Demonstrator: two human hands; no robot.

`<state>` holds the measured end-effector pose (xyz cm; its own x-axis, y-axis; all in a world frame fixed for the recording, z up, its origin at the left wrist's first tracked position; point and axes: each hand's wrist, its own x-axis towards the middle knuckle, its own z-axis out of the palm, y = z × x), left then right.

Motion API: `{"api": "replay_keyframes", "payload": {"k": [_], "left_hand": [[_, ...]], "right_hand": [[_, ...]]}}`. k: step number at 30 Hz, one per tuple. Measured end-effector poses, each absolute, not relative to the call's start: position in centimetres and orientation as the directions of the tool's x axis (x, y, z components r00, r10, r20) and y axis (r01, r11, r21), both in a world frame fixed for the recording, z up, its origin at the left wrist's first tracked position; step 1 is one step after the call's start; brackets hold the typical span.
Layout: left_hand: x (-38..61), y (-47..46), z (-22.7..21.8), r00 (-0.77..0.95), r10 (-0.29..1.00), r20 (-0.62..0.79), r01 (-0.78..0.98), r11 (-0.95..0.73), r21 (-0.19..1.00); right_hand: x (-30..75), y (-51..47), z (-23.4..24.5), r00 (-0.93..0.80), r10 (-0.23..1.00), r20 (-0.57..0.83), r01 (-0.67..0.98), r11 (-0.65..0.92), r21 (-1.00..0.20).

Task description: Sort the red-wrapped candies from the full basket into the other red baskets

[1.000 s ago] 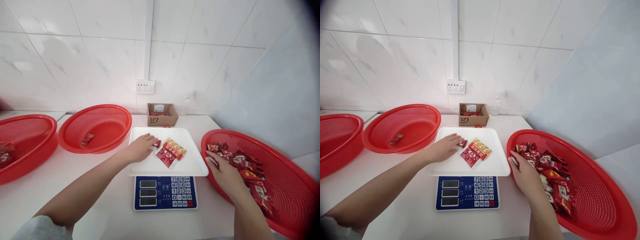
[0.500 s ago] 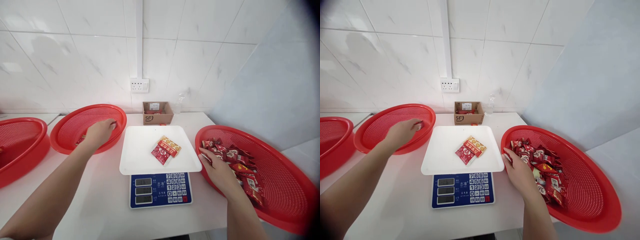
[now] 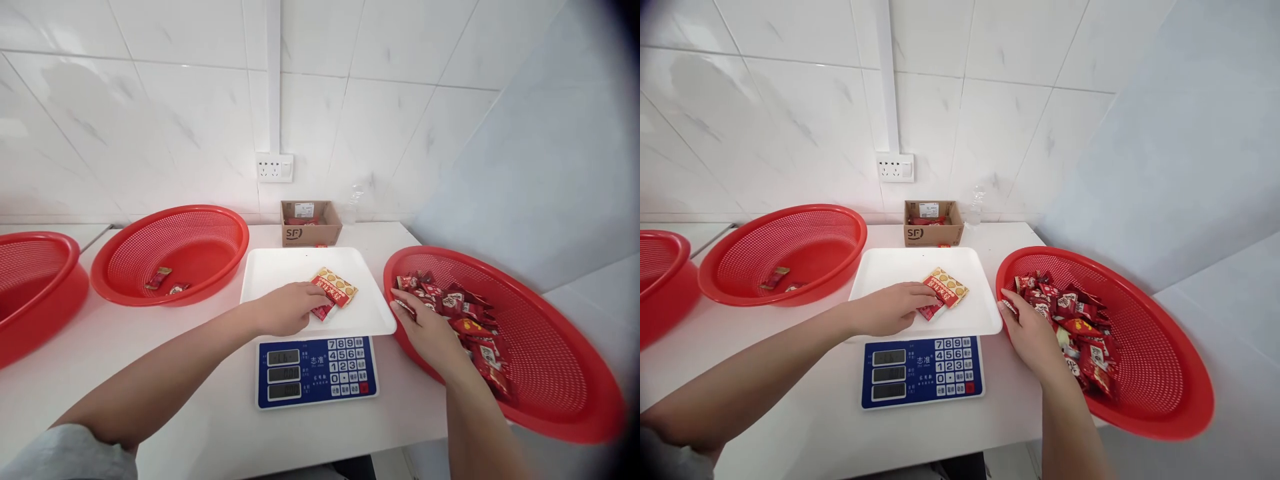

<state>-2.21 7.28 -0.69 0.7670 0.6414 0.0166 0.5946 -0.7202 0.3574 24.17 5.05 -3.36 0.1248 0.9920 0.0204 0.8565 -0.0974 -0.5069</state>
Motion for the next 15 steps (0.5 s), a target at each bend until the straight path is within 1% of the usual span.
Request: {"api": "replay_keyframes", "payload": {"k": [3,5,7,9,12,15], "left_hand": [[-2.3,7.9,-1.0,0.718,0.694,0.045,0.640,-0.684,0.350],[-3.3,8.2,-0.7,0.621,0.780,0.080,0.714,-0.605,0.352],[-5.2,8.4,0.1,0.452,0.882,0.134,0.806,-0.469,0.362],[-7.7,8.5,1.0,0.239,0.949,0.204,0.876,-0.301,0.377],[-11.9,8.6,2.2,-0.047,0.955,0.293,0.916,-0.077,0.395],[-15.7,8.6,2.8,-0.223,0.914,0.340,0.906,0.066,0.417]], "right_hand": [[24.1,4.9,-3.2,0.129,0.992,0.009,0.853,-0.106,-0.510],[24.2,5.0,-3.4,0.119,0.993,0.014,0.849,-0.094,-0.520],[24.4,5.1,-3.7,0.106,0.994,0.025,0.845,-0.077,-0.529],[24.5,5.3,-3.9,0.100,0.995,0.030,0.846,-0.069,-0.528],[24.6,5.3,-4.0,0.107,0.994,0.022,0.853,-0.080,-0.516],[24.6,5.3,-4.0,0.111,0.994,0.023,0.857,-0.084,-0.508]]}}
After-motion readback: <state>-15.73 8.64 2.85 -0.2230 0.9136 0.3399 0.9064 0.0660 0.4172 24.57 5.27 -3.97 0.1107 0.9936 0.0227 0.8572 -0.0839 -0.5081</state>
